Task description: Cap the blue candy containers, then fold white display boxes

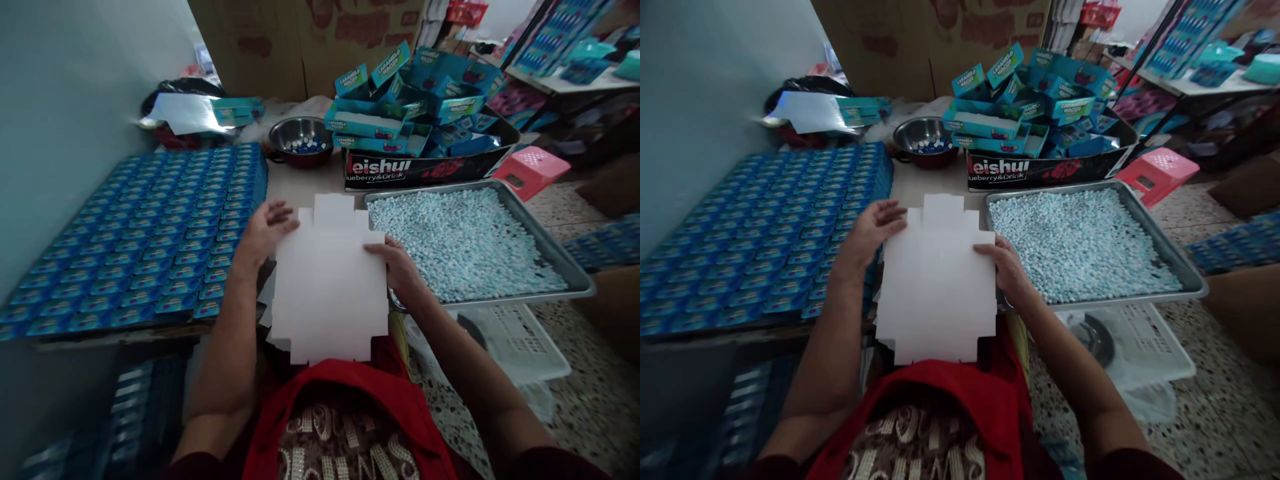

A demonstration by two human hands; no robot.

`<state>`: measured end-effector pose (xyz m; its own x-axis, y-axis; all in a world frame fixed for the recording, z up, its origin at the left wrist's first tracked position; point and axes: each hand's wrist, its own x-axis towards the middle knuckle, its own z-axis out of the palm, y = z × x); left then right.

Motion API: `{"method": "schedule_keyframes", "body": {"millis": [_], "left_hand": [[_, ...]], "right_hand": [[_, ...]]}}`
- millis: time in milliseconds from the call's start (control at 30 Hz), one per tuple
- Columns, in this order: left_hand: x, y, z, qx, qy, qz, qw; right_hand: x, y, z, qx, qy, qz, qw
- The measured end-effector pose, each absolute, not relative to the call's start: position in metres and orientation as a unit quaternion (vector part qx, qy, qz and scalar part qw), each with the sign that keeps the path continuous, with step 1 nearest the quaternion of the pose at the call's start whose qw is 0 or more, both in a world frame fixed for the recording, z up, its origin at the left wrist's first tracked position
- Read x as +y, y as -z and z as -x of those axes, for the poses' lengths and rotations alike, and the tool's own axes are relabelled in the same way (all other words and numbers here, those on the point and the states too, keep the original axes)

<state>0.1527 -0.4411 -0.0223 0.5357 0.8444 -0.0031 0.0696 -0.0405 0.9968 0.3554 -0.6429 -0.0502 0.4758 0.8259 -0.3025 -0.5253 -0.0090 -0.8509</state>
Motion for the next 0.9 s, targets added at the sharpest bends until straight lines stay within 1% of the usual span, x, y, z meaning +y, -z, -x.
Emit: {"method": "schedule_keyframes", "body": {"millis": [67, 100, 167, 200, 267, 333, 400, 433, 467, 500, 567, 633, 800, 900], "left_hand": [[-0.462, 0.055, -0.143, 0.393, -0.266, -0.534, 0.700], [-0.472, 0.069, -0.140, 0.408, -0.256, -0.480, 0.733], [-0.488, 0.090, -0.137, 0.407, -0.234, -0.430, 0.771], [-0.493, 0.097, -0.136, 0.409, -0.229, -0.431, 0.771], [-0.496, 0.103, -0.136, 0.436, -0.224, -0.491, 0.720], [-0.492, 0.104, -0.136, 0.465, -0.227, -0.601, 0.610], [-0.488, 0.104, -0.133, 0.453, -0.210, -0.696, 0.515], [-0.486, 0.104, -0.131, 0.445, -0.194, -0.715, 0.504], [-0.485, 0.103, -0.129, 0.440, -0.185, -0.707, 0.522], [-0.485, 0.103, -0.127, 0.438, -0.189, -0.675, 0.563], [-0.488, 0.100, -0.124, 0.425, -0.225, -0.576, 0.661], [-0.497, 0.096, -0.125, 0.396, -0.257, -0.499, 0.727], [-0.515, 0.091, -0.142, 0.403, -0.259, -0.441, 0.759], [-0.501, 0.098, -0.153, 0.380, -0.235, -0.464, 0.764]], "right_hand": [[-0.649, 0.062, -0.352, -0.132, -0.492, 0.528, 0.680], [-0.651, 0.069, -0.349, -0.136, -0.487, 0.542, 0.671], [-0.654, 0.084, -0.344, -0.178, -0.452, 0.593, 0.642], [-0.655, 0.092, -0.341, -0.225, -0.413, 0.632, 0.616], [-0.654, 0.104, -0.335, -0.360, -0.301, 0.707, 0.529], [-0.649, 0.112, -0.329, -0.487, -0.199, 0.744, 0.412], [-0.642, 0.114, -0.327, -0.549, -0.176, 0.759, 0.304], [-0.638, 0.113, -0.327, -0.554, -0.187, 0.768, 0.263], [-0.634, 0.111, -0.329, -0.552, -0.201, 0.775, 0.235], [-0.630, 0.109, -0.332, -0.553, -0.209, 0.777, 0.218], [-0.625, 0.105, -0.338, -0.575, -0.210, 0.766, 0.197], [-0.624, 0.103, -0.343, -0.606, -0.194, 0.754, 0.164], [-0.631, 0.097, -0.343, -0.614, -0.120, 0.779, 0.038], [-0.623, 0.088, -0.343, -0.651, -0.093, 0.754, -0.007]]}}
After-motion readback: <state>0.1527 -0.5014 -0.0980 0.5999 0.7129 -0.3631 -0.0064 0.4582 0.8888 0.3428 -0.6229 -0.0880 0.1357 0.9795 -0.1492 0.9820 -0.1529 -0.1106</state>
